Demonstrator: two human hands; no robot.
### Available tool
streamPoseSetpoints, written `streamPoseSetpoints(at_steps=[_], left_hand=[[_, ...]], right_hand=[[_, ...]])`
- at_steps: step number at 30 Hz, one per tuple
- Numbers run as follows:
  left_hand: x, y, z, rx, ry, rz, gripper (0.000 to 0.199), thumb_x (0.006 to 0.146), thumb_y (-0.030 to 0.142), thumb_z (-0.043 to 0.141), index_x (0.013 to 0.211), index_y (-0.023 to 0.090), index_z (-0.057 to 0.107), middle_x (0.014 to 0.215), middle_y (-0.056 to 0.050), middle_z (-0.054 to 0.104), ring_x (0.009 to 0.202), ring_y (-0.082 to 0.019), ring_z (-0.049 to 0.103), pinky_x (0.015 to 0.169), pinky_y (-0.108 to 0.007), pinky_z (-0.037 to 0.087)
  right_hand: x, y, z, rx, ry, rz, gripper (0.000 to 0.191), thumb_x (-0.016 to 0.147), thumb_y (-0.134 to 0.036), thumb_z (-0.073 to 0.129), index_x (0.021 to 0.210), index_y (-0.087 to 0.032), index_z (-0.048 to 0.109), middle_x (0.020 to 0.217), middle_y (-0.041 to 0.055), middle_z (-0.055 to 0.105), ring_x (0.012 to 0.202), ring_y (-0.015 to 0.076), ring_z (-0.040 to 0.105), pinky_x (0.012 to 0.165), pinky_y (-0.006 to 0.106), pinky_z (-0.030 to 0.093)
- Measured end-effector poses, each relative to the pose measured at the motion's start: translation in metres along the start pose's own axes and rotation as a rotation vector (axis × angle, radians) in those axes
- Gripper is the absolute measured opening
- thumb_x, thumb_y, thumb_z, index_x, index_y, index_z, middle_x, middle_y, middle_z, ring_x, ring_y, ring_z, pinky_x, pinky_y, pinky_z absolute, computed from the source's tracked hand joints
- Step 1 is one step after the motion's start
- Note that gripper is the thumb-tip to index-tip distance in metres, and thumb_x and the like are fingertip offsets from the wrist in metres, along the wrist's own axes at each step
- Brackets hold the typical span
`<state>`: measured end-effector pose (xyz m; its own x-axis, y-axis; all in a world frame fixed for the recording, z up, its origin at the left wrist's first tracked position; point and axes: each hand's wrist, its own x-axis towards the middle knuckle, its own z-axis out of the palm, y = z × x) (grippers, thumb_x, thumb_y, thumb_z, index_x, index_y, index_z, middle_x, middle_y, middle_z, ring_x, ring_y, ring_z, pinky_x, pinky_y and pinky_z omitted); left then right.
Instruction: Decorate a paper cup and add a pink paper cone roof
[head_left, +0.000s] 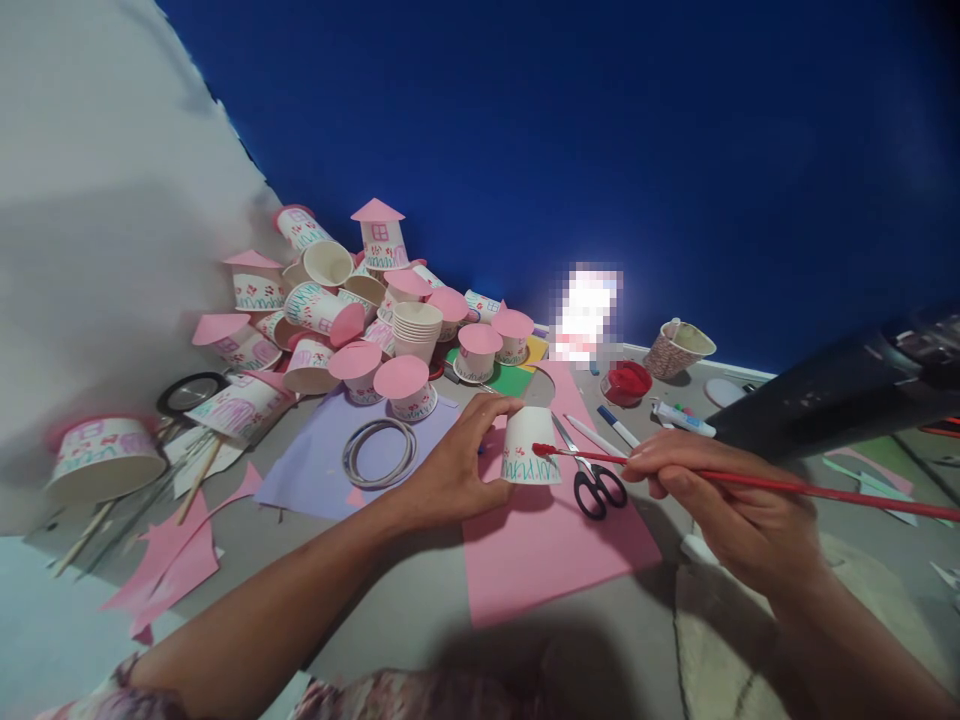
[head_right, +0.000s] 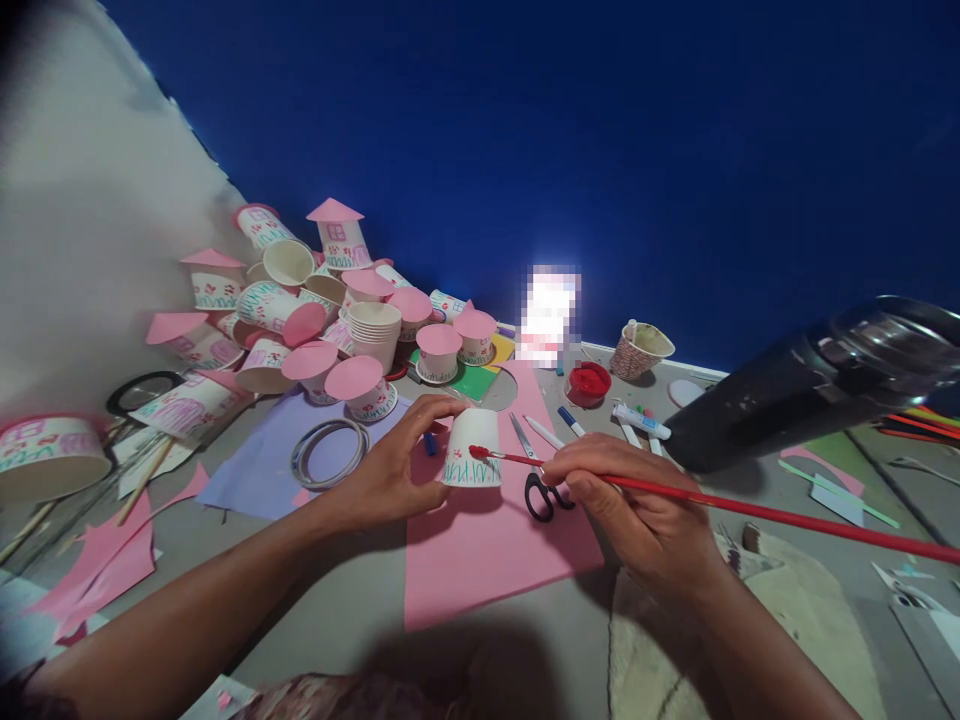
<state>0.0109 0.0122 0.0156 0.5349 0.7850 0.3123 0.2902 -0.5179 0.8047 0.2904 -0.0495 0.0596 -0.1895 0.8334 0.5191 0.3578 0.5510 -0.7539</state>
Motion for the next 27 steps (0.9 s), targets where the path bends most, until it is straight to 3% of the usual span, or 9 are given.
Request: streamPoseSetpoints(at_steps=[27], left_hand=[[-0.0007,-0.0025,0.0011,-0.005,-0.013,-0.008,0.083,0.066,0.003,0.070,0.142,0.030,0.046,0.143,-0.008,0.052,0.135,-0.032,0.051,0.117,-0.050,0.045]], right_hand=[[0.0007,0.0013,-0.0039,-0.030,-0.032,-0.042,0.021,0.101,-0.018,0.061,0.101,-0.029,0.079,0.086,0.0029,0.079,0.085,0.0221,0.076,0.076,0.033,0.061]])
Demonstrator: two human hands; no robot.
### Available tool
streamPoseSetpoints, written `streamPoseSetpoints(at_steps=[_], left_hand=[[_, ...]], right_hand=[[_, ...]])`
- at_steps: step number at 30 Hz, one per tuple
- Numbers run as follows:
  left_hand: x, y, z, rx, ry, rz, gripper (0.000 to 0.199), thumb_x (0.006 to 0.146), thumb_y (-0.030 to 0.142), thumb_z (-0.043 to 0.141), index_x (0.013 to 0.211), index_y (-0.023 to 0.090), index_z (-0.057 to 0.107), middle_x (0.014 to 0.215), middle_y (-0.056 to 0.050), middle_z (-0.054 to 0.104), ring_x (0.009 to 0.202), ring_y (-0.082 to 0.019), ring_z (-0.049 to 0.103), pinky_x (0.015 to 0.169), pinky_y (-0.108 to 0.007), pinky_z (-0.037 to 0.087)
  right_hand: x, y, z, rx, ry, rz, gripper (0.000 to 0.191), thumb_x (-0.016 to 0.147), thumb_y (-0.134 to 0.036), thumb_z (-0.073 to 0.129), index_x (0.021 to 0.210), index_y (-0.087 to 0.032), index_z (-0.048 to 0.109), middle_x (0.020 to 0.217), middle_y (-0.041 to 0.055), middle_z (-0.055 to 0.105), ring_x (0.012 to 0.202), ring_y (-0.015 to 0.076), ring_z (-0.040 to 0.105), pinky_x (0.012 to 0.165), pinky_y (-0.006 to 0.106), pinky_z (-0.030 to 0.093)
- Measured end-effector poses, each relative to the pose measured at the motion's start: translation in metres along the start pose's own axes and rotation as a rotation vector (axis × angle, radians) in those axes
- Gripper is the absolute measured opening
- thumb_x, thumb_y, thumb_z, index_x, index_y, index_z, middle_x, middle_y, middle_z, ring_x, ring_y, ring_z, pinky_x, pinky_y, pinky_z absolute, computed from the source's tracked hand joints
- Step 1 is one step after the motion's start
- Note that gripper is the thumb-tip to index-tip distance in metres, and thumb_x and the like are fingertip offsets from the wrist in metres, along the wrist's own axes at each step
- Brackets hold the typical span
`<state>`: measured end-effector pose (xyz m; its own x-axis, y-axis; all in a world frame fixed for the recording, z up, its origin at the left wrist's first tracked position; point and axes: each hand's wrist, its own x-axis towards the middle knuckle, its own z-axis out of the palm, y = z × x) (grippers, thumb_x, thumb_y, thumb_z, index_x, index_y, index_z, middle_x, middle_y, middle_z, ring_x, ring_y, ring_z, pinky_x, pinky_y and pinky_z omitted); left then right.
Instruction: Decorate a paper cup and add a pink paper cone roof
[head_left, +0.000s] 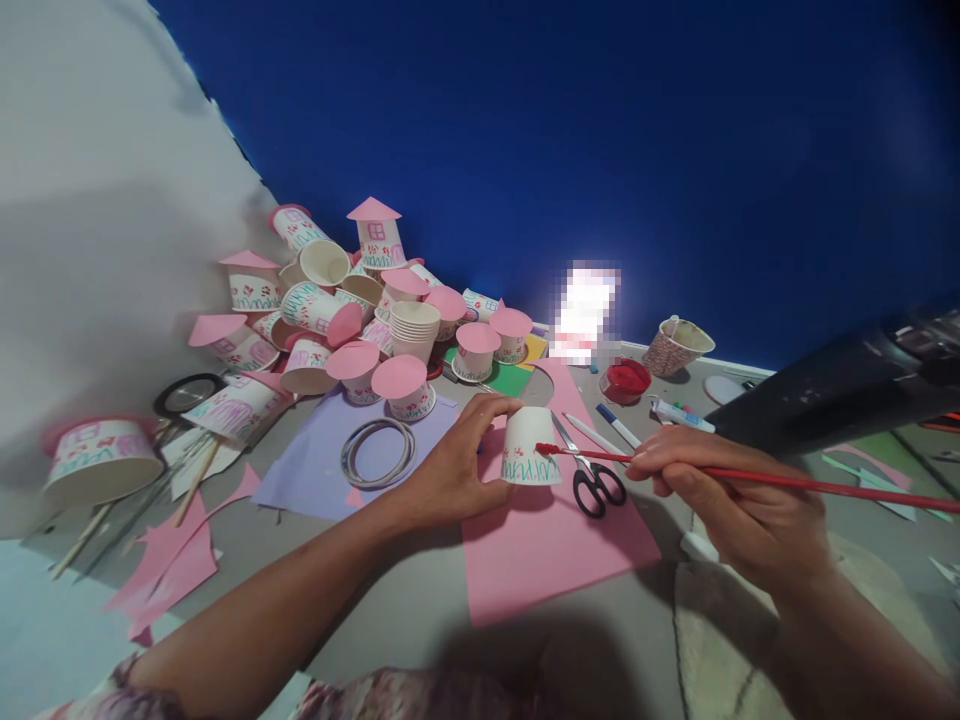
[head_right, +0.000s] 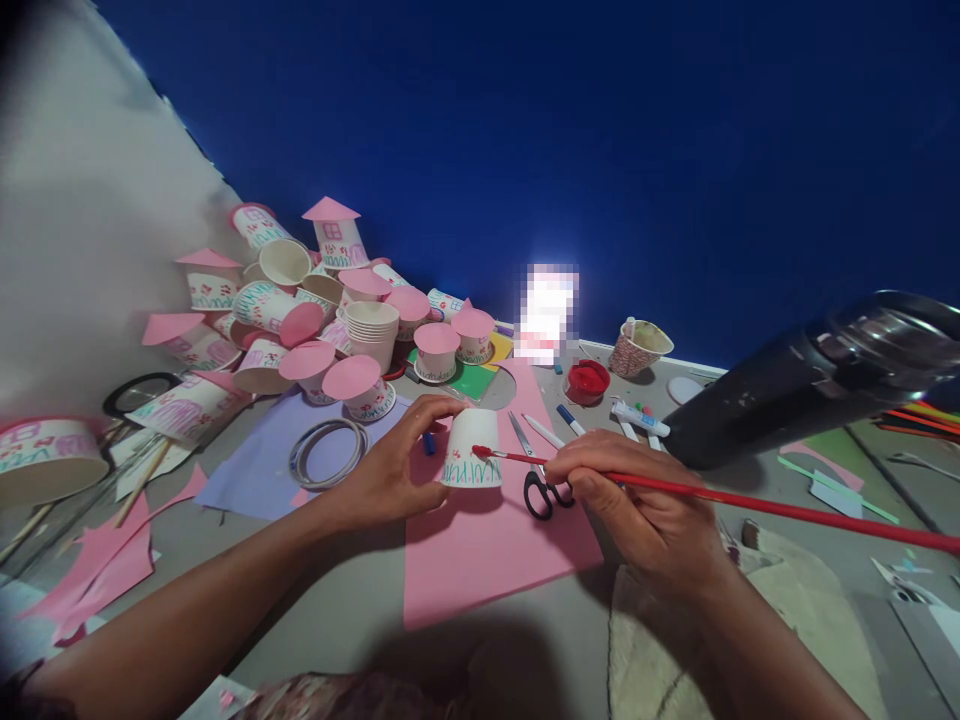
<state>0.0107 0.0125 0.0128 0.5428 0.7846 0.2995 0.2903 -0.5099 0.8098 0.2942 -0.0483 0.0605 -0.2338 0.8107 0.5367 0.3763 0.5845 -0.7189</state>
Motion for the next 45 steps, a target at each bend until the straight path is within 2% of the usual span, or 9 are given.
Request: streamPoseSetpoints(at_steps=[3,8,14,20,27,34,42,45], left_hand=[[0.0003,0.0003,-0.0001,0.010,-0.012,-0.005,0.082,0.067,0.005,0.070,0.141,0.029,0.045,0.144,-0.009,0.052,0.136,-0.032,0.050,0.117,-0.051,0.045],[0.0010,0.0032,-0.0012,0.012,-0.017,-0.008,0.080,0.068,0.005,0.068,0.141,0.028,0.045,0.144,-0.010,0.052,0.136,-0.031,0.051,0.116,-0.051,0.046],[0.0010,0.0041,-0.0011,0.005,-0.019,0.005,0.077,0.069,0.007,0.069,0.140,0.028,0.046,0.143,-0.009,0.053,0.136,-0.031,0.052,0.115,-0.051,0.047],[0.0005,0.0041,-0.0017,0.021,-0.032,0.006,0.079,0.069,0.007,0.069,0.141,0.029,0.045,0.143,-0.009,0.053,0.135,-0.031,0.052,0.115,-0.050,0.047],[0.0020,0.0065,-0.0006,-0.004,-0.036,-0.010,0.069,0.077,0.021,0.076,0.139,0.028,0.047,0.140,-0.010,0.053,0.132,-0.030,0.053,0.110,-0.047,0.051],[0.0017,0.0072,0.0005,-0.023,-0.031,-0.039,0.070,0.075,0.024,0.080,0.137,0.028,0.047,0.139,-0.010,0.052,0.132,-0.030,0.053,0.108,-0.047,0.054],[0.0016,0.0058,0.0006,-0.008,-0.039,-0.017,0.071,0.075,0.020,0.079,0.137,0.029,0.046,0.140,-0.009,0.051,0.135,-0.029,0.051,0.111,-0.045,0.052],[0.0010,0.0059,0.0008,-0.012,-0.041,-0.030,0.072,0.075,0.018,0.077,0.138,0.029,0.046,0.140,-0.009,0.050,0.134,-0.028,0.052,0.110,-0.045,0.052]], right_hand=[[-0.0006,0.0009,0.0005,0.012,-0.017,-0.012,0.019,0.101,-0.018,0.062,0.101,-0.028,0.078,0.088,0.0024,0.079,0.086,0.0212,0.076,0.077,0.032,0.061],[-0.0004,0.0023,-0.0010,-0.025,0.047,-0.032,0.018,0.100,-0.018,0.063,0.100,-0.027,0.078,0.085,0.0015,0.079,0.084,0.0199,0.076,0.079,0.030,0.062],[-0.0003,0.0038,-0.0004,0.004,-0.015,-0.025,0.019,0.101,-0.017,0.061,0.102,-0.027,0.077,0.088,0.0015,0.078,0.087,0.0186,0.075,0.079,0.028,0.060],[-0.0009,0.0022,0.0002,0.002,0.026,-0.031,0.020,0.101,-0.016,0.061,0.103,-0.027,0.077,0.088,0.0006,0.078,0.086,0.0173,0.074,0.080,0.027,0.060],[-0.0009,0.0026,0.0024,0.007,0.000,-0.019,0.021,0.102,-0.016,0.060,0.101,-0.028,0.077,0.088,-0.0001,0.079,0.088,0.0174,0.075,0.081,0.027,0.060],[0.0023,-0.0020,0.0025,0.022,-0.042,-0.026,0.019,0.101,-0.019,0.062,0.100,-0.027,0.079,0.084,0.0018,0.080,0.082,0.0201,0.077,0.074,0.029,0.062],[0.0020,-0.0005,0.0029,0.028,-0.013,-0.004,0.019,0.102,-0.022,0.062,0.099,-0.027,0.080,0.083,0.0026,0.080,0.080,0.0200,0.076,0.071,0.029,0.061],[0.0009,-0.0007,0.0015,0.019,0.064,0.022,0.019,0.102,-0.023,0.062,0.099,-0.026,0.080,0.085,0.0030,0.080,0.079,0.0187,0.075,0.072,0.029,0.061]])
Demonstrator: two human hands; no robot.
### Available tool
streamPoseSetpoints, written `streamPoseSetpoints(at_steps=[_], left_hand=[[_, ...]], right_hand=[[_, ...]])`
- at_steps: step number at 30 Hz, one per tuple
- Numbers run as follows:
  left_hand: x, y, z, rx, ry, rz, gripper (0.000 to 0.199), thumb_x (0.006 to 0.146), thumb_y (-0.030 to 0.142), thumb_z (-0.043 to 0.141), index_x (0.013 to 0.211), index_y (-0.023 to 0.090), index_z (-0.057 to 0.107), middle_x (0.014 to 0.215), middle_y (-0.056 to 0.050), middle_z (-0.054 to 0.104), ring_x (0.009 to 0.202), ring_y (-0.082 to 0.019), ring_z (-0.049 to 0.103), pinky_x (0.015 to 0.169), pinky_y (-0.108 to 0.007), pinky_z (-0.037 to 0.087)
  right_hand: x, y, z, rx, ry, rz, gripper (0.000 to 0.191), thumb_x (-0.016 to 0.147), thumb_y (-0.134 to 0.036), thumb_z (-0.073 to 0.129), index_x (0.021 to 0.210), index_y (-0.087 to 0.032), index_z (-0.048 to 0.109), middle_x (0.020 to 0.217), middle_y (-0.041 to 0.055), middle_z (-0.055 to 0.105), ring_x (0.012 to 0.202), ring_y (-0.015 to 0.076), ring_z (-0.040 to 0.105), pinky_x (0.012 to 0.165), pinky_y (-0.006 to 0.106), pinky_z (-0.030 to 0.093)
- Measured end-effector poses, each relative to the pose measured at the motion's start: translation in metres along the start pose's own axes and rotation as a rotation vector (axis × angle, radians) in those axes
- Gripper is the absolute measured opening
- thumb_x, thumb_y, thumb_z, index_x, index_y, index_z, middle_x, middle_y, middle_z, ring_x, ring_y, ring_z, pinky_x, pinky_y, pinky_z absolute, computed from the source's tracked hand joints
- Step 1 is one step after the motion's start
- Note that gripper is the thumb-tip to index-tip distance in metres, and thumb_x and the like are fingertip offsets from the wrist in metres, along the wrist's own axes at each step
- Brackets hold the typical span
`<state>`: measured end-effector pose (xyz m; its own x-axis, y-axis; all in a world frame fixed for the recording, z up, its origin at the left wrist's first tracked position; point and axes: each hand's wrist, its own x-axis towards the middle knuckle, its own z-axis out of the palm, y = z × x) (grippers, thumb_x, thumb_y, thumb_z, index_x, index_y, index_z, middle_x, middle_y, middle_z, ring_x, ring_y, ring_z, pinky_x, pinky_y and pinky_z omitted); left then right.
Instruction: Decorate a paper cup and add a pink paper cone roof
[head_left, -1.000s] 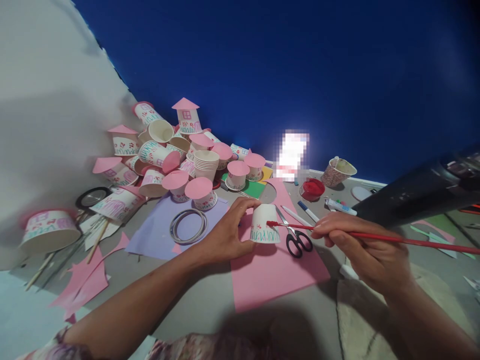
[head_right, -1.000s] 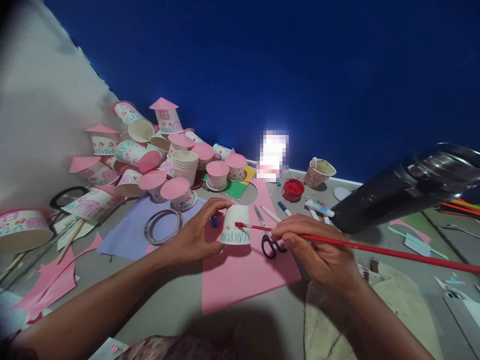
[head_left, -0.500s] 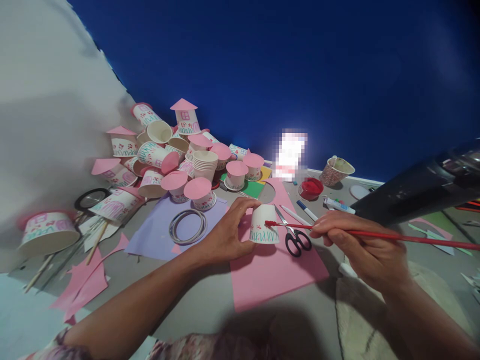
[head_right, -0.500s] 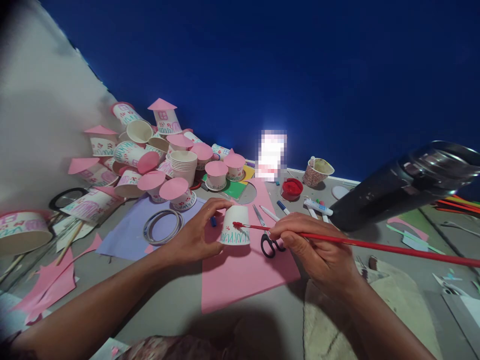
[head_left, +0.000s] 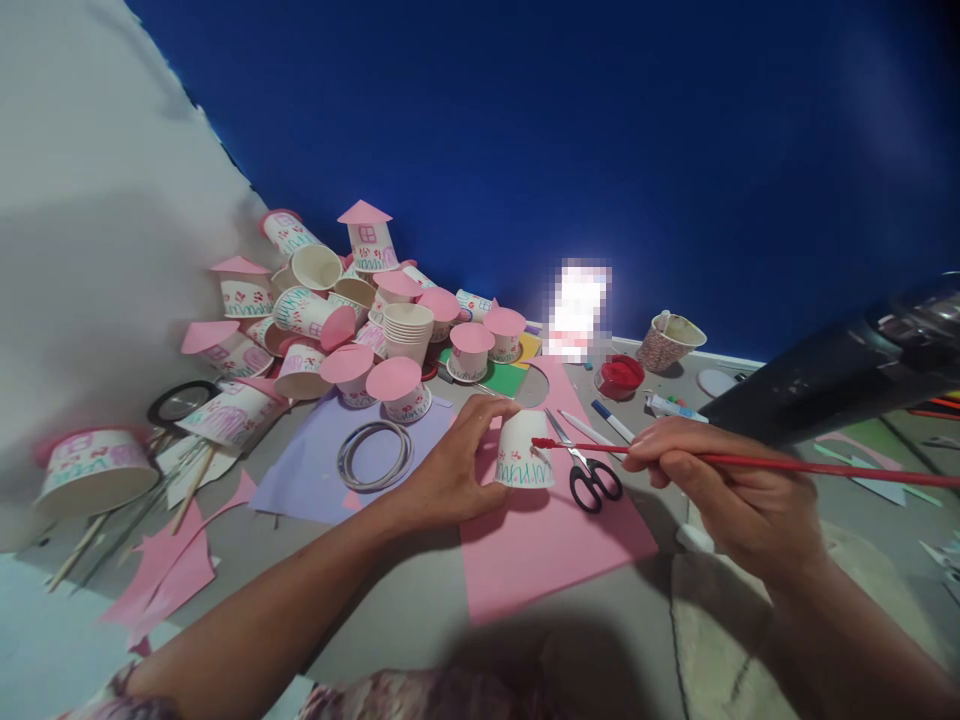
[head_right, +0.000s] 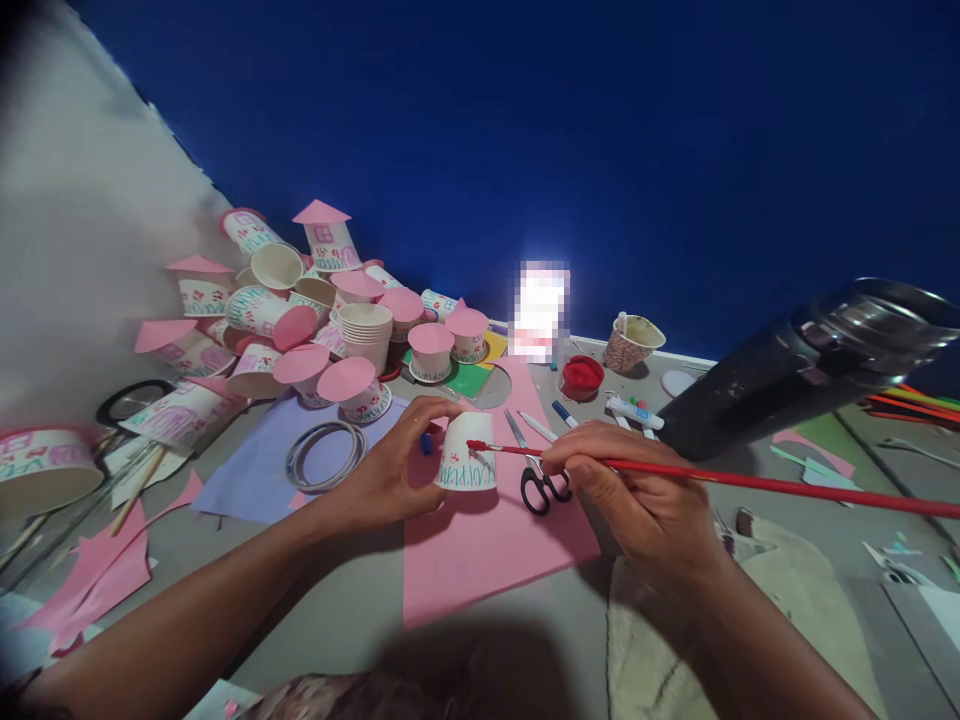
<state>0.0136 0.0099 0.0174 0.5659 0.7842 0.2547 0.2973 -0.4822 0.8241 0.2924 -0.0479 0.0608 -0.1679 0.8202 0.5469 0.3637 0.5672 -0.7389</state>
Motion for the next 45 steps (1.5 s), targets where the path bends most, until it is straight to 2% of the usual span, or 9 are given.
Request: streamPoseSetpoints(at_steps=[9,12,17,21,26,33,39,45], left_hand=[[-0.0001,0.0031,-0.0014,-0.016,-0.006,-0.029,0.073,0.070,0.012,0.072,0.137,0.029,0.047,0.139,-0.009,0.051,0.131,-0.030,0.054,0.111,-0.048,0.052],[0.0000,0.0044,-0.0013,-0.020,-0.012,-0.022,0.072,0.071,0.015,0.074,0.136,0.030,0.048,0.138,-0.009,0.052,0.133,-0.031,0.053,0.111,-0.050,0.052],[0.0006,0.0055,-0.0004,-0.023,-0.010,-0.017,0.070,0.073,0.021,0.078,0.135,0.029,0.049,0.138,-0.010,0.052,0.135,-0.033,0.052,0.111,-0.050,0.052],[0.0011,0.0072,-0.0010,-0.002,-0.024,-0.007,0.068,0.074,0.023,0.078,0.135,0.028,0.049,0.137,-0.010,0.052,0.134,-0.032,0.051,0.111,-0.051,0.051],[0.0016,0.0080,-0.0010,0.046,-0.034,0.012,0.065,0.076,0.023,0.078,0.134,0.027,0.049,0.135,-0.010,0.054,0.130,-0.031,0.052,0.109,-0.050,0.051],[0.0010,0.0068,0.0000,0.070,-0.023,0.007,0.065,0.076,0.024,0.079,0.134,0.027,0.050,0.136,-0.010,0.054,0.130,-0.031,0.052,0.108,-0.049,0.052],[0.0006,0.0065,0.0005,0.081,-0.013,0.013,0.065,0.075,0.023,0.077,0.134,0.028,0.050,0.135,-0.010,0.055,0.129,-0.032,0.053,0.107,-0.049,0.051],[0.0011,0.0056,0.0004,0.054,-0.026,0.002,0.066,0.074,0.023,0.078,0.134,0.028,0.050,0.136,-0.010,0.053,0.129,-0.032,0.053,0.108,-0.050,0.052]], right_hand=[[-0.0002,0.0010,-0.0016,-0.005,-0.064,-0.020,0.019,0.101,-0.019,0.062,0.100,-0.027,0.079,0.085,0.0017,0.078,0.080,0.0180,0.074,0.070,0.028,0.059],[0.0005,0.0000,-0.0012,-0.011,-0.036,-0.016,0.019,0.101,-0.019,0.062,0.099,-0.027,0.079,0.085,0.0026,0.079,0.080,0.0193,0.075,0.070,0.029,0.060],[0.0025,-0.0024,0.0011,-0.002,-0.082,-0.045,0.021,0.101,-0.017,0.061,0.099,-0.027,0.079,0.082,0.0017,0.078,0.076,0.0184,0.074,0.067,0.029,0.059],[0.0038,-0.0038,0.0023,-0.005,-0.068,-0.042,0.020,0.100,-0.015,0.062,0.099,-0.026,0.078,0.083,0.0010,0.078,0.078,0.0177,0.075,0.071,0.028,0.060],[0.0049,-0.0068,0.0029,-0.002,-0.107,-0.040,0.022,0.102,-0.017,0.059,0.095,-0.024,0.078,0.080,0.0021,0.078,0.071,0.0170,0.073,0.062,0.026,0.059],[0.0019,-0.0070,0.0003,-0.023,-0.025,-0.020,0.020,0.102,-0.020,0.061,0.096,-0.026,0.079,0.081,0.0026,0.079,0.071,0.0179,0.073,0.067,0.029,0.060],[0.0040,-0.0067,0.0049,-0.020,-0.083,-0.045,0.021,0.101,-0.020,0.061,0.093,-0.026,0.079,0.077,0.0022,0.078,0.071,0.0190,0.075,0.067,0.030,0.061],[0.0038,-0.0066,0.0027,-0.053,-0.059,-0.055,0.021,0.102,-0.020,0.060,0.094,-0.025,0.079,0.078,0.0024,0.079,0.071,0.0188,0.075,0.067,0.029,0.061]])
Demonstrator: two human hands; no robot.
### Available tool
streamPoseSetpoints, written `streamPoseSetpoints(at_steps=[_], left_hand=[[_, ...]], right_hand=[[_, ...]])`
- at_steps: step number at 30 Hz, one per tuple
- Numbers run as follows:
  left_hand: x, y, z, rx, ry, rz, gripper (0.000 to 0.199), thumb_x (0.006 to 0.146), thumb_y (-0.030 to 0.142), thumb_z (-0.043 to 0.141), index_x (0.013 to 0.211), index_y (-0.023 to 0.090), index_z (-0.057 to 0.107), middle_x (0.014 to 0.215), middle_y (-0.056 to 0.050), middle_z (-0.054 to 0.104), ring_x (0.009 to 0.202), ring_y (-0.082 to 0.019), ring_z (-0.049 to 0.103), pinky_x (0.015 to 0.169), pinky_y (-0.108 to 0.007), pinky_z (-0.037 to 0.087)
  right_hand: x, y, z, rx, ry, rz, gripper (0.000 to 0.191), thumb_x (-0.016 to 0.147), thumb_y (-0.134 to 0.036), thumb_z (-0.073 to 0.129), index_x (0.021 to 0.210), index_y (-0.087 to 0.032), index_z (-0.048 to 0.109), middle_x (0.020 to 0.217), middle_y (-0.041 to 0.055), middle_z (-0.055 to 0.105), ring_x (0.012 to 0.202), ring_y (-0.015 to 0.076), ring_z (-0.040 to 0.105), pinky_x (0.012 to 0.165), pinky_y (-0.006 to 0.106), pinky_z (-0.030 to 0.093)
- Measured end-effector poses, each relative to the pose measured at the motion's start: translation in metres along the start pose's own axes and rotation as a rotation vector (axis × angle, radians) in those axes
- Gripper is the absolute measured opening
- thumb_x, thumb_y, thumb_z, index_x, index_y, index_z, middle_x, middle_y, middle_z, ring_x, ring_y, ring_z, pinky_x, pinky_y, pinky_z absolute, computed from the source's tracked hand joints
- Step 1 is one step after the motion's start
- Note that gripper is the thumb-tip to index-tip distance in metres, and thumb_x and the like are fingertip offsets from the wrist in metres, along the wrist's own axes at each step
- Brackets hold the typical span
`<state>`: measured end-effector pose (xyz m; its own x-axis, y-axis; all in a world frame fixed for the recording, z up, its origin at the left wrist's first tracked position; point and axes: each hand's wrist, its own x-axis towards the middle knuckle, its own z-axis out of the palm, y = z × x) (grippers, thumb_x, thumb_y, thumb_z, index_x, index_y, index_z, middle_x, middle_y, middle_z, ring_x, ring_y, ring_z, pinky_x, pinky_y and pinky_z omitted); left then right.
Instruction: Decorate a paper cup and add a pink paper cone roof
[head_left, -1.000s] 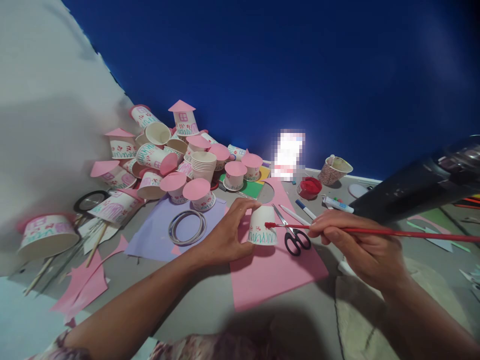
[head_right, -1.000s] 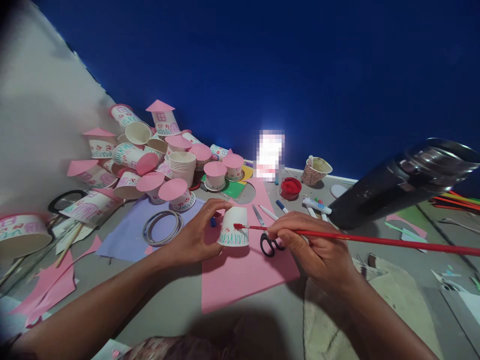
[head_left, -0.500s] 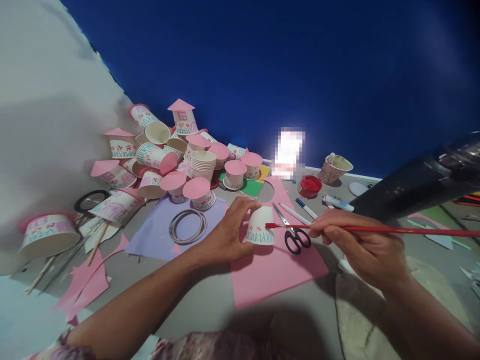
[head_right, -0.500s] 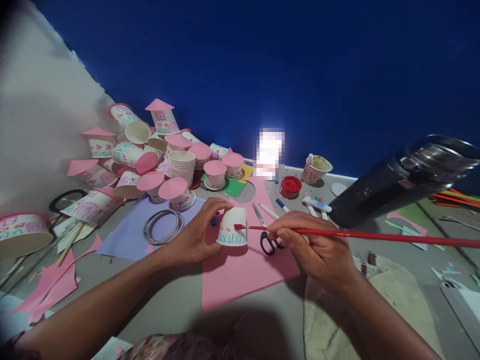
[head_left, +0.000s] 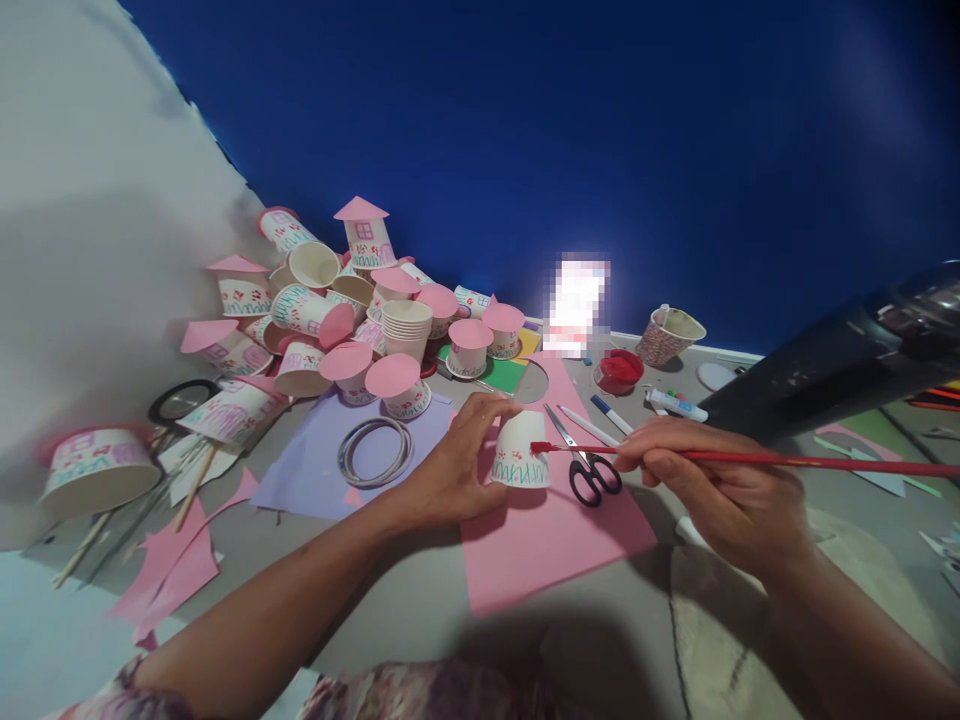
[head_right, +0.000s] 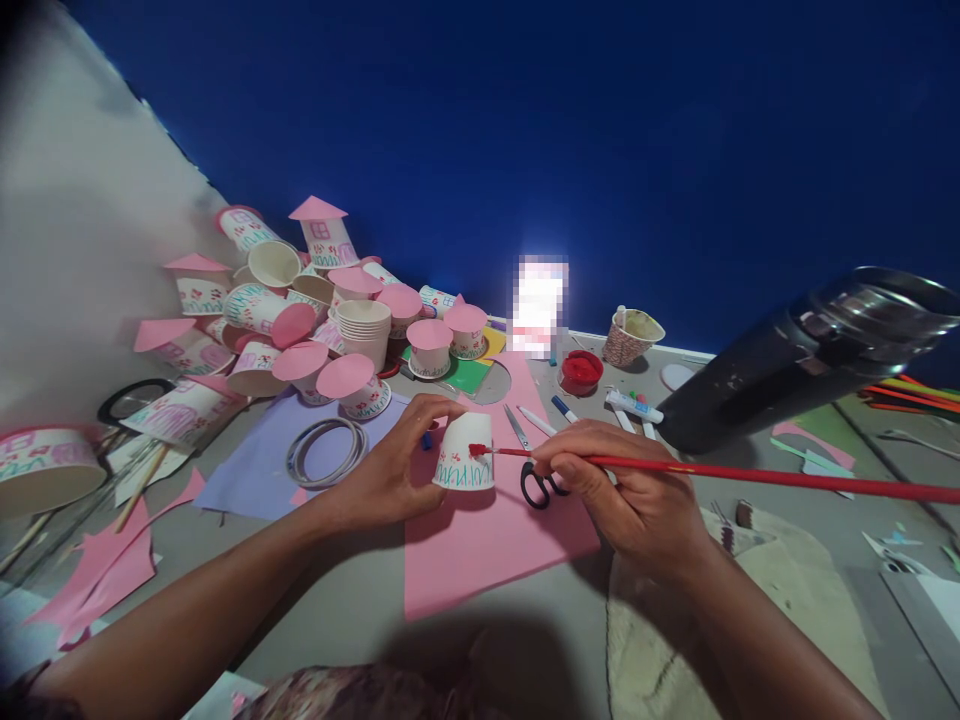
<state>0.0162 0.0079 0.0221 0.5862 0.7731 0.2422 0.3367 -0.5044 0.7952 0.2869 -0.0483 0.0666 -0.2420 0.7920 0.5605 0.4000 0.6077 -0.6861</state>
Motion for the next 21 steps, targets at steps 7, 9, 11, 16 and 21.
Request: streamPoseSetpoints(at_steps=[7,9,11,16,21], left_hand=[[0.0001,0.0017,-0.0012,-0.040,0.001,-0.022,0.068,0.072,0.022,0.078,0.134,0.029,0.050,0.135,-0.010,0.053,0.130,-0.033,0.053,0.108,-0.052,0.052],[0.0001,0.0013,-0.0014,-0.047,0.003,-0.018,0.069,0.072,0.020,0.077,0.134,0.030,0.050,0.136,-0.010,0.053,0.133,-0.033,0.052,0.110,-0.052,0.051],[0.0000,0.0006,-0.0013,-0.051,0.003,-0.010,0.070,0.072,0.019,0.077,0.135,0.030,0.049,0.137,-0.010,0.053,0.134,-0.033,0.052,0.112,-0.053,0.050],[-0.0006,0.0002,-0.0008,-0.068,0.000,-0.017,0.070,0.072,0.018,0.077,0.136,0.030,0.049,0.138,-0.010,0.052,0.136,-0.033,0.051,0.113,-0.053,0.050],[-0.0006,0.0009,-0.0011,-0.072,-0.008,-0.038,0.072,0.071,0.016,0.075,0.136,0.030,0.049,0.139,-0.010,0.052,0.136,-0.033,0.051,0.113,-0.052,0.050]], right_hand=[[0.0009,-0.0011,-0.0014,-0.028,-0.038,-0.014,0.022,0.102,-0.019,0.059,0.094,-0.025,0.079,0.079,0.0030,0.079,0.072,0.0195,0.075,0.068,0.030,0.060],[0.0000,-0.0003,-0.0026,-0.015,-0.014,-0.011,0.021,0.101,-0.019,0.060,0.095,-0.026,0.079,0.079,0.0027,0.078,0.073,0.0197,0.075,0.068,0.030,0.060],[-0.0014,0.0006,-0.0040,-0.008,0.010,-0.005,0.019,0.101,-0.019,0.062,0.097,-0.026,0.079,0.079,0.0022,0.078,0.073,0.0195,0.075,0.069,0.030,0.060],[-0.0023,0.0017,-0.0052,-0.026,-0.008,-0.010,0.019,0.100,-0.017,0.061,0.099,-0.026,0.078,0.082,0.0023,0.079,0.076,0.0194,0.075,0.069,0.030,0.060],[-0.0022,0.0025,-0.0073,-0.034,-0.067,-0.011,0.020,0.101,-0.016,0.060,0.098,-0.027,0.076,0.084,0.0009,0.078,0.079,0.0180,0.075,0.073,0.029,0.060]])
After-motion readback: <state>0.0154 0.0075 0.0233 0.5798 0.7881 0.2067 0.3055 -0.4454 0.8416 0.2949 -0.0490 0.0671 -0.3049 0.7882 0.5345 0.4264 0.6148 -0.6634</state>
